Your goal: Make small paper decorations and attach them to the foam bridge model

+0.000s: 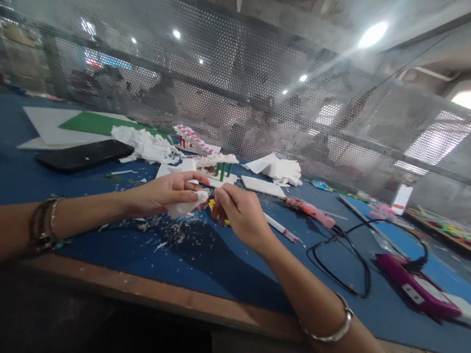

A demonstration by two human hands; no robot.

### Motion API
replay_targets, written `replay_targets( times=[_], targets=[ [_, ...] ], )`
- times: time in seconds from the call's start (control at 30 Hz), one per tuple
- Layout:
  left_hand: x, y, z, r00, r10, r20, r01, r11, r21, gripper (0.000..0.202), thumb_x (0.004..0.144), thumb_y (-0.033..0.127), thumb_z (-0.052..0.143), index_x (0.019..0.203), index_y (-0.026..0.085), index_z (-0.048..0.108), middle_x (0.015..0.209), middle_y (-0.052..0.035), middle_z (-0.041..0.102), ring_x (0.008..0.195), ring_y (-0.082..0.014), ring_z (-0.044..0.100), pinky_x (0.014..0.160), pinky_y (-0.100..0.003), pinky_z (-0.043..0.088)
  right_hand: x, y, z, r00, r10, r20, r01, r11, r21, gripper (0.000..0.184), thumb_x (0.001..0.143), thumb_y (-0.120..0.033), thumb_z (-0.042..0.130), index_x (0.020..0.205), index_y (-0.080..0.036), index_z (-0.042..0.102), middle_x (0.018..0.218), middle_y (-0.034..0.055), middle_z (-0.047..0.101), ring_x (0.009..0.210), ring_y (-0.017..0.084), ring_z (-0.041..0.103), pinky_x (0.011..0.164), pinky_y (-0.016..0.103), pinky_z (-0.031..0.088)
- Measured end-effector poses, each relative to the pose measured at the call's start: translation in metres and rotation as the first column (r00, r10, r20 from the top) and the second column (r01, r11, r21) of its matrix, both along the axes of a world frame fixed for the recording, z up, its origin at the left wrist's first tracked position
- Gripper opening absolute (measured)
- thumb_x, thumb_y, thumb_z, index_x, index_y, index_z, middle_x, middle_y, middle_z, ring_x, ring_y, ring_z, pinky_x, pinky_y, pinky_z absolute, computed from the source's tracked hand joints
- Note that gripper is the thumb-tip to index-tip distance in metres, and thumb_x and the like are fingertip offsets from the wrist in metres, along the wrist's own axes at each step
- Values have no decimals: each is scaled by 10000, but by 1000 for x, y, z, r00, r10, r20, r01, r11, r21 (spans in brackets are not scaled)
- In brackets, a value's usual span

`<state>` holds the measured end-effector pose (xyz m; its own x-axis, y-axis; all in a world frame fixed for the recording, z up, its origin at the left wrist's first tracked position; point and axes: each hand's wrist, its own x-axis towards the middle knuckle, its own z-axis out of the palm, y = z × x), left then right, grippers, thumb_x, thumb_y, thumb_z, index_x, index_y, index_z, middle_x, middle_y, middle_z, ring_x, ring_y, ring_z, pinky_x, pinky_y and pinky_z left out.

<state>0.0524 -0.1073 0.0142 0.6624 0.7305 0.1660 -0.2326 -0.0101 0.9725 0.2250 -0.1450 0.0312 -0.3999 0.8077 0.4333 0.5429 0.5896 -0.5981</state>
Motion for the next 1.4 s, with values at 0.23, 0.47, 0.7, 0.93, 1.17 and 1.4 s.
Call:
replay_targets(
  times=[0.23,0.47,0.7,0.93,1.17,1.4],
  targets=[
    [1,-1,0,1000,11,-1,-11,1000,-5,390,638,167,634,978,148,444,675,21,581,542,-76,534,471,-171,310,1,3,-3,999,-50,-12,50,997,51,141,688,-266,572,670,-171,469,557,-34,518,483,65,480,461,199,387],
    [0,0,1,1000,1,4,-1,1000,7,403,648,175,622,1001,143,430,661,23,570,507,-64,511,444,-169,290,0,1,-3,998,-47,-32,46,999,-24,174,712,-306,556,630,-156,524,538,-5,574,466,73,509,468,210,405],
    [1,1,-4,998,-5,-70,17,984,175,397,658,190,607,1001,148,412,713,7,566,626,-92,531,568,-198,366,0,-2,0,996,-86,-18,88,975,204,242,812,-315,376,663,-164,492,541,-9,535,480,67,477,481,201,378],
    [2,0,-9,992,4,-130,38,949,314,400,673,191,574,1019,158,375,789,-17,566,736,-125,535,697,-263,370,-2,-1,-2,982,73,173,-94,989,113,150,742,-294,524,786,-156,562,554,-37,493,482,51,429,476,185,353],
    [3,-3,-5,981,-138,-138,175,936,304,248,680,277,528,863,143,427,726,-9,528,684,-120,512,668,-253,366,-4,-4,-5,994,109,19,-110,993,44,162,739,-278,539,825,-144,570,568,-20,571,461,48,495,461,173,396],
    [3,-8,-3,945,-144,-294,256,886,388,311,830,385,316,653,155,427,535,21,425,522,-91,404,558,-233,325,-3,-4,-5,998,56,-35,-55,998,36,188,714,-273,566,846,-140,579,571,-23,551,479,52,514,468,174,419]
  ],
)
